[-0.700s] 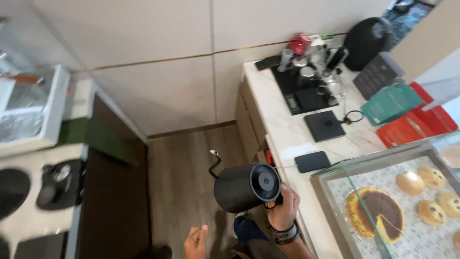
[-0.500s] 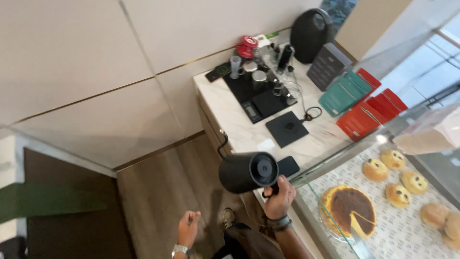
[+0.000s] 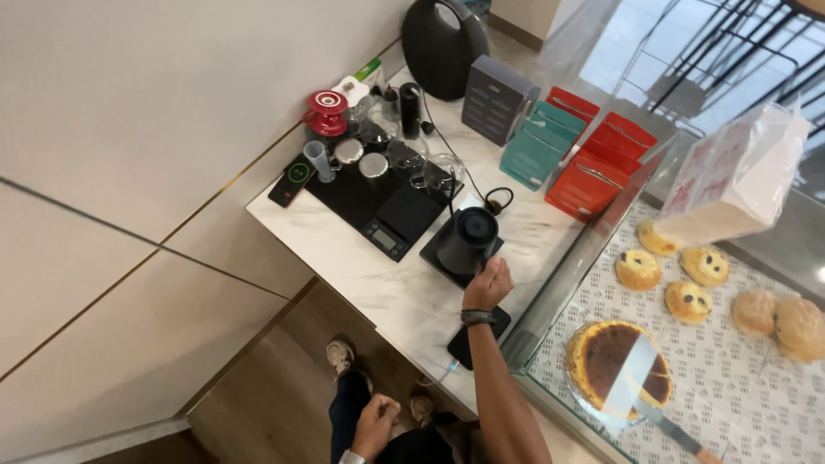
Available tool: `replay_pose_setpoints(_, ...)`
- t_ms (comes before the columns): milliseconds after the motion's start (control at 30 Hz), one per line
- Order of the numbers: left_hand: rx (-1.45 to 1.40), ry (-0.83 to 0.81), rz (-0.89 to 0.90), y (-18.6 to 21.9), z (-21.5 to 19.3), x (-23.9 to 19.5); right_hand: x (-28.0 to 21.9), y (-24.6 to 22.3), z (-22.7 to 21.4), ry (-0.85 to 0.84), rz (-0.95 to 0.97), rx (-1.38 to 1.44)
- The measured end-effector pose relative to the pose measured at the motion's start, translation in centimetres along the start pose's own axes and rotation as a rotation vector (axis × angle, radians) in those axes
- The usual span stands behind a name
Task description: The person prepares an iced coffee by frothing a dark liquid in a plastic cup using a handheld frother. They then pour milk from a carton into the cup, add ice from a metal bin using a scoop, and seal the cup with a plastic lid.
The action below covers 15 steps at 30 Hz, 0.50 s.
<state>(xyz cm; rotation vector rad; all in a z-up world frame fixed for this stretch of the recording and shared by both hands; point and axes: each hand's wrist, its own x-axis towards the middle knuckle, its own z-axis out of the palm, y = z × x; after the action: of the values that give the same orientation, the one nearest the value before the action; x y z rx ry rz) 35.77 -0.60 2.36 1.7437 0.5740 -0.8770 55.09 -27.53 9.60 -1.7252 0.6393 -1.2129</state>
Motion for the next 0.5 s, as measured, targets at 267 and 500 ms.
replay_pose_setpoints(267, 0.212, -0.167, -0.222, 6.7, -7.7, 8.6, 0.0, 4.0, 2.4, 0.164, -0.028, -0.249)
replay_pose_setpoints(500, 0.250, -0.293, -0.015, 27.0, -12.3, 6.8, -1.5, 5.5, 4.1, 0.161, 0.104, -0.333)
